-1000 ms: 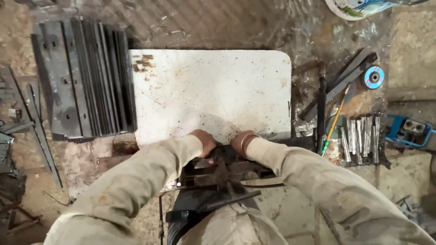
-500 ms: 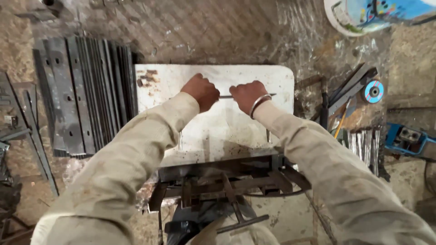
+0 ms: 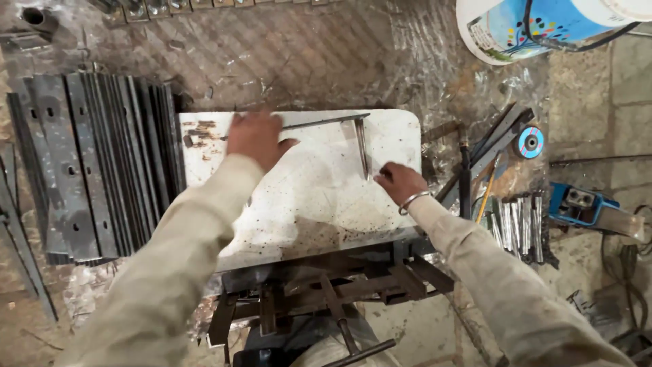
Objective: The recorder uses a welding tool to join metal bars and frame components on a workshop table.
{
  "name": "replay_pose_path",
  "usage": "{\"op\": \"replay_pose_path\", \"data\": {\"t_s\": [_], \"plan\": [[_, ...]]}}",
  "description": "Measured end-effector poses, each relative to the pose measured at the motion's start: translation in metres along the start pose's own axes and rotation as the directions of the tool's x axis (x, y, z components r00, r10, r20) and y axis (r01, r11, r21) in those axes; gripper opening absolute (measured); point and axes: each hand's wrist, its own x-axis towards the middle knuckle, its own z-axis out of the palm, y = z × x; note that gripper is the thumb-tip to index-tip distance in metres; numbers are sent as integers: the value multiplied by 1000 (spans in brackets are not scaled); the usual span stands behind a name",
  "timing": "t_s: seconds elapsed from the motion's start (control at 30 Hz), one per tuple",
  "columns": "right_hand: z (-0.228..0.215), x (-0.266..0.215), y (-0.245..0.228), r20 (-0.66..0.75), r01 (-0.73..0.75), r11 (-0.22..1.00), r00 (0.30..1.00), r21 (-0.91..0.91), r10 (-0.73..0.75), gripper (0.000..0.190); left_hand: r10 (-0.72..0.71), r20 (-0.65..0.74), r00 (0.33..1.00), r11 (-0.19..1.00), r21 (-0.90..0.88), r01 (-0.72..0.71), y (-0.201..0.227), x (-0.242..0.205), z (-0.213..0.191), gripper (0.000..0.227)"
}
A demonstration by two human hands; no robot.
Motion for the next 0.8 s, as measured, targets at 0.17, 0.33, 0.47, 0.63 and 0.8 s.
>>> {"op": "replay_pose_path", "data": {"t_s": [0.17,0.33,0.47,0.63,0.8], "plan": [[7,1,0,62,-120,988,991,99,114,48,-310,573,758,941,69,332,-27,-83,-10,71],[8,10,-5,81,-138,990,987,28,136,50,-345,683,644,916,97,389,-37,-137,28,75],[3,13,-11,126,-164,985,977,-53,170,52,-357,609,708,910,56,411,-35,-138,19,72],[3,19,-8,192,-188,982,963,-31,191,54,-404,654,640,872,65,485,-36,-134,13,77],[1,14,-13,164,-216,976,963,-18,216,54,-399,574,715,892,65,446,-37,-137,28,73]]}}
